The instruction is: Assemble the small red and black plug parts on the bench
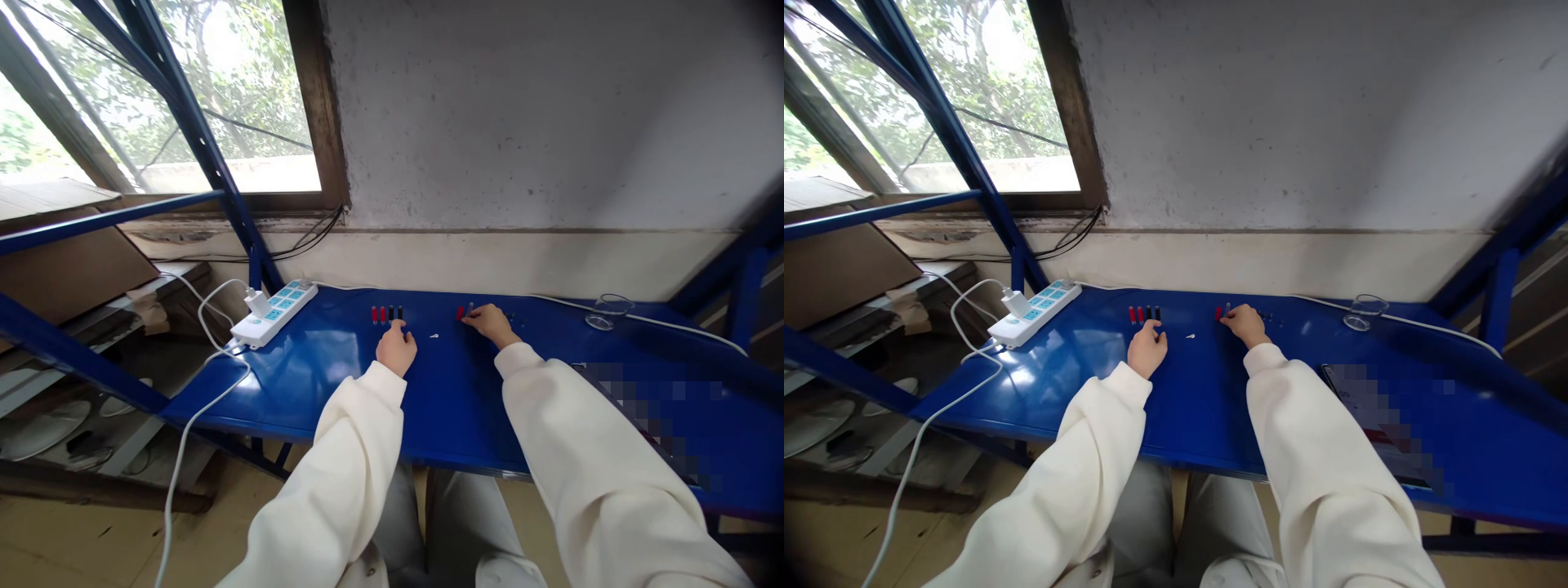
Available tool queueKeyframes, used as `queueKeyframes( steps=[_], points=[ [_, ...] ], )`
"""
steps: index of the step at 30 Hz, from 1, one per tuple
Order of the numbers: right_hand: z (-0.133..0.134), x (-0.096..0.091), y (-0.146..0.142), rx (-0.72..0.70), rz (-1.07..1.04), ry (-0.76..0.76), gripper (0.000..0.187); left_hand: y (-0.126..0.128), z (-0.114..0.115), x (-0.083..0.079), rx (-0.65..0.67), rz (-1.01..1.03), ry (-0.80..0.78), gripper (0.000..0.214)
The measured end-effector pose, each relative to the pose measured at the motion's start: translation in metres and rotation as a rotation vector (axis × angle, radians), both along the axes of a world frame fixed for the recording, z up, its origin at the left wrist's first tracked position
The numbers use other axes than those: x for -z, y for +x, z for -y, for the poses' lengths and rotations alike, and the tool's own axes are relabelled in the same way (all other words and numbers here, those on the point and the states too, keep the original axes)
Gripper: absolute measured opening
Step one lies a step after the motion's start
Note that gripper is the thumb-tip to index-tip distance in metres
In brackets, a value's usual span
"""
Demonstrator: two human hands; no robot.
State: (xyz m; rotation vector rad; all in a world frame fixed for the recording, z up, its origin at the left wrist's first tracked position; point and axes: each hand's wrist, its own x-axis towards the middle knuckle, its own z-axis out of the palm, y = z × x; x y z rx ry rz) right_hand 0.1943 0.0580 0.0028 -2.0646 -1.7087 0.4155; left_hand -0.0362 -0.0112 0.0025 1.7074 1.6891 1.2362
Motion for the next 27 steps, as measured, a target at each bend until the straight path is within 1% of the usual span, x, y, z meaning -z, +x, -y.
queueKeyframes(
  steps=[3,5,7,9,11,13,15,17,19,23,27],
  points=[
    [0.005,-0.005,0.003,0.02,0.018,-0.035,0.038,-0.002,0.002,-0.003,-0.054,-0.041,-0.046,0.041],
    [0.014,-0.01,0.002,0.068,0.044,-0.05,0.04,-0.002,0.003,-0.004,-0.063,-0.079,-0.044,0.047],
    [0.028,-0.015,-0.004,0.082,0.037,0.015,0.036,-0.001,0.003,-0.003,-0.056,-0.12,-0.01,0.051],
    [0.044,-0.019,-0.014,0.055,0.007,0.099,0.029,0.002,0.002,-0.002,-0.036,-0.145,0.039,0.055],
    [0.059,-0.021,-0.026,0.033,0.0,0.2,0.027,0.005,-0.001,-0.001,-0.008,-0.157,0.069,0.06],
    [0.072,-0.021,-0.038,-0.042,-0.006,0.274,0.027,0.009,-0.004,-0.001,-0.002,-0.215,0.05,0.062],
    [0.08,-0.021,-0.046,-0.135,-0.018,0.33,0.029,0.012,-0.008,-0.002,-0.025,-0.349,-0.006,0.062],
    [0.084,-0.019,-0.051,-0.194,-0.026,0.372,0.03,0.014,-0.012,-0.003,-0.059,-0.491,-0.055,0.061],
    [0.085,-0.017,-0.053,-0.236,-0.034,0.402,0.029,0.014,-0.016,-0.003,-0.078,-0.565,-0.067,0.06],
    [0.083,-0.013,-0.054,-0.294,-0.04,0.43,0.029,0.013,-0.023,-0.002,-0.093,-0.583,-0.016,0.051],
    [0.082,-0.01,-0.054,-0.312,-0.051,0.433,0.028,0.009,-0.029,0.0,-0.072,-0.49,0.046,0.034]
  ],
)
